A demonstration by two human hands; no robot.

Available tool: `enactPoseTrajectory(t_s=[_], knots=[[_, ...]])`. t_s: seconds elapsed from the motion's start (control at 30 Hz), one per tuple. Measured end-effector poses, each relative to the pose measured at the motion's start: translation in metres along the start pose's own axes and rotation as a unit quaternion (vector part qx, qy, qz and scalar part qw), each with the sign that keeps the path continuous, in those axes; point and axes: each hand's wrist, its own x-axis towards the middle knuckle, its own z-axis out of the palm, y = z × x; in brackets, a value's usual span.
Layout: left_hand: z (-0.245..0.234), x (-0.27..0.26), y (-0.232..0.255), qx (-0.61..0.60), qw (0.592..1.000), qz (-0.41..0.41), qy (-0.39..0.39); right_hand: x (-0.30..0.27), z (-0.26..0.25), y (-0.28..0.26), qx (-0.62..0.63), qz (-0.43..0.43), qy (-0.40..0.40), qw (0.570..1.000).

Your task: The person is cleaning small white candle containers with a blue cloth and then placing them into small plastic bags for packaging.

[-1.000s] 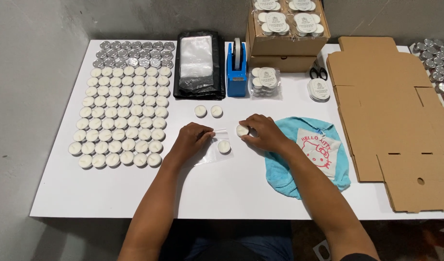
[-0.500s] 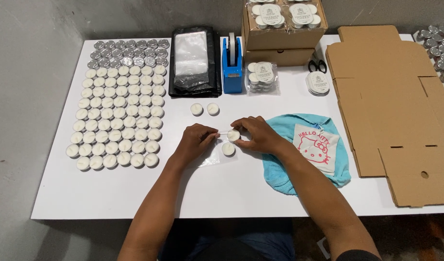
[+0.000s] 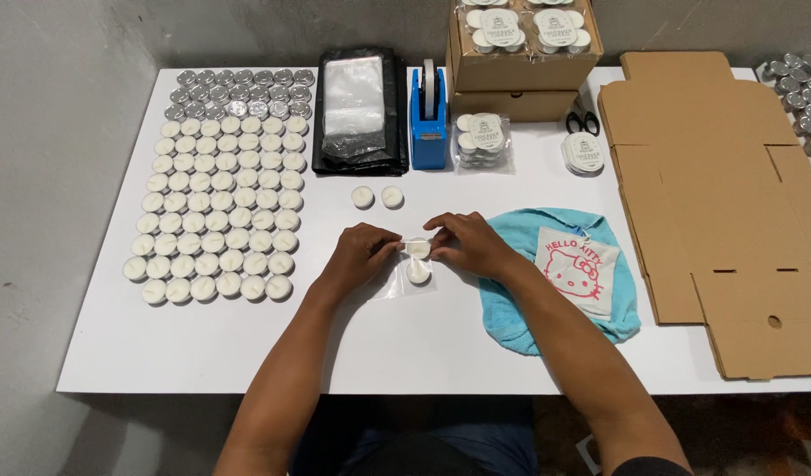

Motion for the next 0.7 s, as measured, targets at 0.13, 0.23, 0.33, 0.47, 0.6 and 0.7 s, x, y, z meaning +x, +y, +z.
enactPoseTrajectory(t_s=[0.13,0.23,0.33,0.47,0.6,0.7], knots=[[-0.003,0.0,0.005,0.002,1.0,-0.003,-0.005,0.001,0.0,-0.002,0.012,0.008,-0.006,1.0],[-0.005,-0.001,0.009,0.002,1.0,-0.001,-0.002,0.006,0.004,0.014,0.026,0.008,0.006,1.0],[-0.008,-0.007,0.011,0.008,1.0,-0.007,-0.002,0.012,0.008,0.037,0.046,0.041,0.039,0.997],[-0.003,-0.02,-0.003,0.052,0.999,0.004,0.013,0.011,0.0,0.044,0.008,0.074,0.096,0.993],[-0.005,-0.043,-0.01,0.083,0.992,-0.086,0.043,0.014,-0.004,0.033,-0.024,0.092,0.093,0.991],[-0.011,-0.054,-0.015,0.133,0.984,-0.085,0.084,0.018,-0.023,0.0,-0.141,0.119,0.028,0.982]])
